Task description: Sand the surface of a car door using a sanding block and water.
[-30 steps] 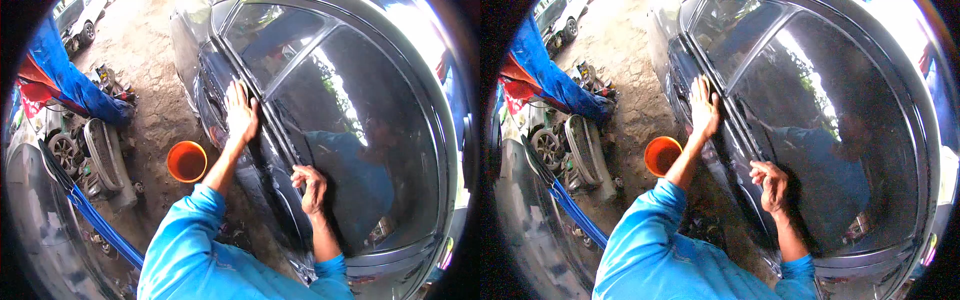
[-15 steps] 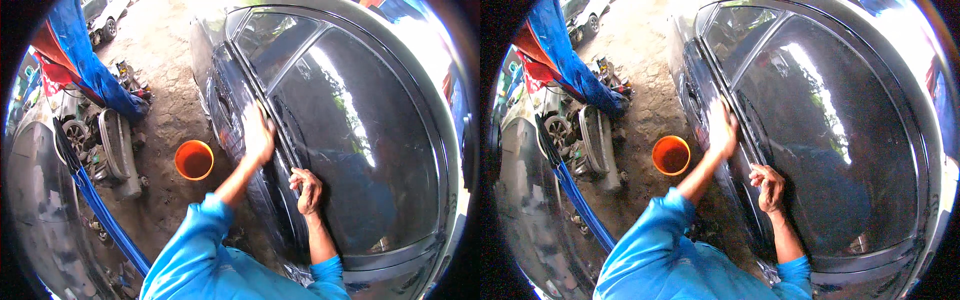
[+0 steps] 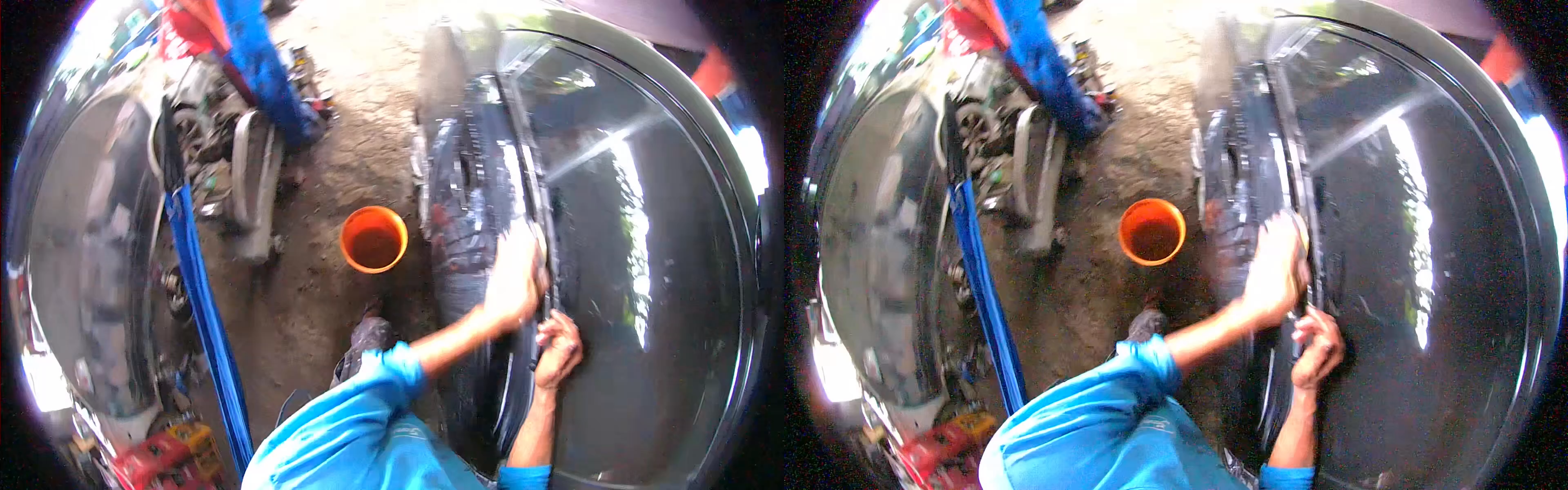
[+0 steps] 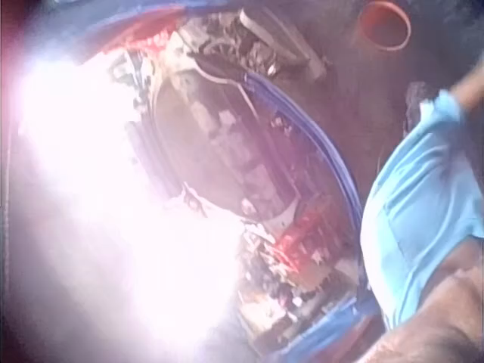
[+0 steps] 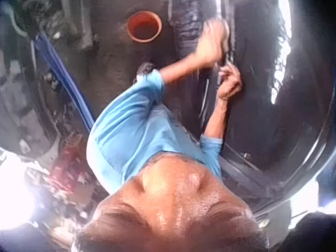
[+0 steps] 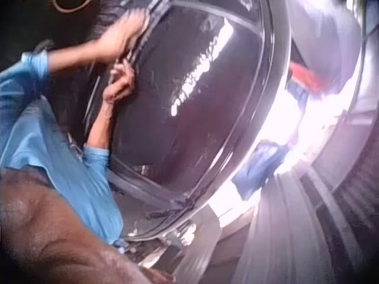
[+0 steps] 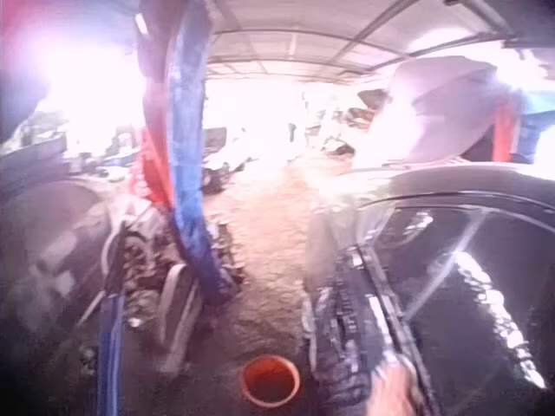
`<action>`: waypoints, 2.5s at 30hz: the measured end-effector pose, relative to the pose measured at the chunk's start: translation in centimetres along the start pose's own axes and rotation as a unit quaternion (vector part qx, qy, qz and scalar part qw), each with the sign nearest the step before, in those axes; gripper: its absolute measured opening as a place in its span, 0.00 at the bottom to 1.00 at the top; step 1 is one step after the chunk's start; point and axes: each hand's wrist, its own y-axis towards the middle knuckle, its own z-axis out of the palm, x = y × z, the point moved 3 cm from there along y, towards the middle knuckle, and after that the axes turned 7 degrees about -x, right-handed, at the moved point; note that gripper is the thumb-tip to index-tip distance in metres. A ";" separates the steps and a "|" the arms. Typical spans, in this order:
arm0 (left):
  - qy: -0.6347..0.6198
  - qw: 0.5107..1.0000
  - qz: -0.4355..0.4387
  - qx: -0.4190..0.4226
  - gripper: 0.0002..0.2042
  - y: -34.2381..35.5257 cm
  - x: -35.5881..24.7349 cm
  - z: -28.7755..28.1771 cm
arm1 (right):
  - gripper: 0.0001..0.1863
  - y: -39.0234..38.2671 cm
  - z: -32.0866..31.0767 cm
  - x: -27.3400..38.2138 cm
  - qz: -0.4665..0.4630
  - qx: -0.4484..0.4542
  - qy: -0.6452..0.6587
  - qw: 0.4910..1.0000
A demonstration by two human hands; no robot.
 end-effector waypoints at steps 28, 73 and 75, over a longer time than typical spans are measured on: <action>-0.114 0.986 -0.030 0.119 0.38 -9.4 -1.5 -3.5 | 0.40 -0.9 -0.1 -0.8 0.042 -0.022 0.009 0.999; 0.113 0.993 -0.036 -0.002 0.33 13.4 7.9 0.8 | 0.37 0.8 1.6 1.1 0.001 0.034 0.020 0.999; 0.089 0.995 -0.050 -0.019 0.33 13.8 8.3 1.2 | 0.37 0.9 1.7 1.1 0.007 0.040 0.012 0.999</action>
